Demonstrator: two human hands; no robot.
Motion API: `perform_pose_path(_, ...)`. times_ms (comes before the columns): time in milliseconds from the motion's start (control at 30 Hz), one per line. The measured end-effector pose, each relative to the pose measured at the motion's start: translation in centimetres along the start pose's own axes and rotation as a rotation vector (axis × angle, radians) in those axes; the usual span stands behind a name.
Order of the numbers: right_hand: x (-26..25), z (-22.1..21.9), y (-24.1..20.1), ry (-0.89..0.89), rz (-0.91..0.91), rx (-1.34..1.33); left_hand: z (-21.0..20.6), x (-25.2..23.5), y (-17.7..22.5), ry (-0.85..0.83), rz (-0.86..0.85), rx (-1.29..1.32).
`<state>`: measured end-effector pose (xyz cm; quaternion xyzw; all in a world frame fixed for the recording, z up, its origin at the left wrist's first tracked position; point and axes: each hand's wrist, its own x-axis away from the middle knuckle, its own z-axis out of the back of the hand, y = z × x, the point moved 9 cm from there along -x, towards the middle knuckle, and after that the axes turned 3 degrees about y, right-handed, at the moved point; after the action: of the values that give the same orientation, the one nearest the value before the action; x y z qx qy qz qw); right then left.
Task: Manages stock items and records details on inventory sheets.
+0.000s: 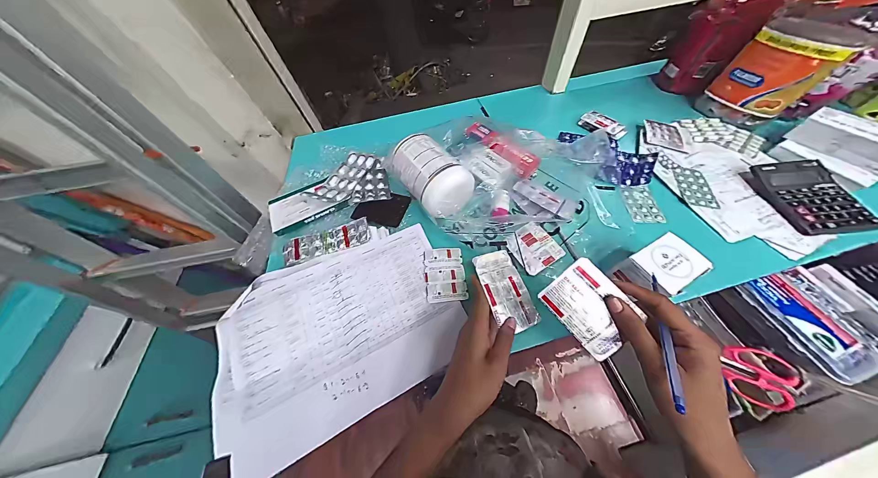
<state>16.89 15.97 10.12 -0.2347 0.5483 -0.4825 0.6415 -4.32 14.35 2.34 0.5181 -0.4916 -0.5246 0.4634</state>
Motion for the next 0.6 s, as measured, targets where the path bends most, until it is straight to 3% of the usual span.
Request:
perform_pose_path(133,0.4,-0.7,-1.4,-0.057,0.052,0.057,0.6,1.2,2.7,0.097,-0.188,-0.165)
perform_pose_path(233,1.1,-3.6,-2.5,-0.153,0.040,-0.041,1.8,2.7,4.5,0.135,-0.289,-0.031)
perform_pose_path(400,4.5,-11.0,-5.2,-0.362,0.038,-0.229,5.7,6.0,3.4,0.170,-0.098,0.394)
perform_pose_path(500,5.7,-14.5,-7.2,-0.480,0.169,-0.324,9.6,9.0,3.1,0.269,-0.152,0.385)
perform_pose_path(600,5.9,-17.2,-7.3,-0.592,0.157,-0.488,12.7,11.5,3.9,0.266,-0.249,0.252)
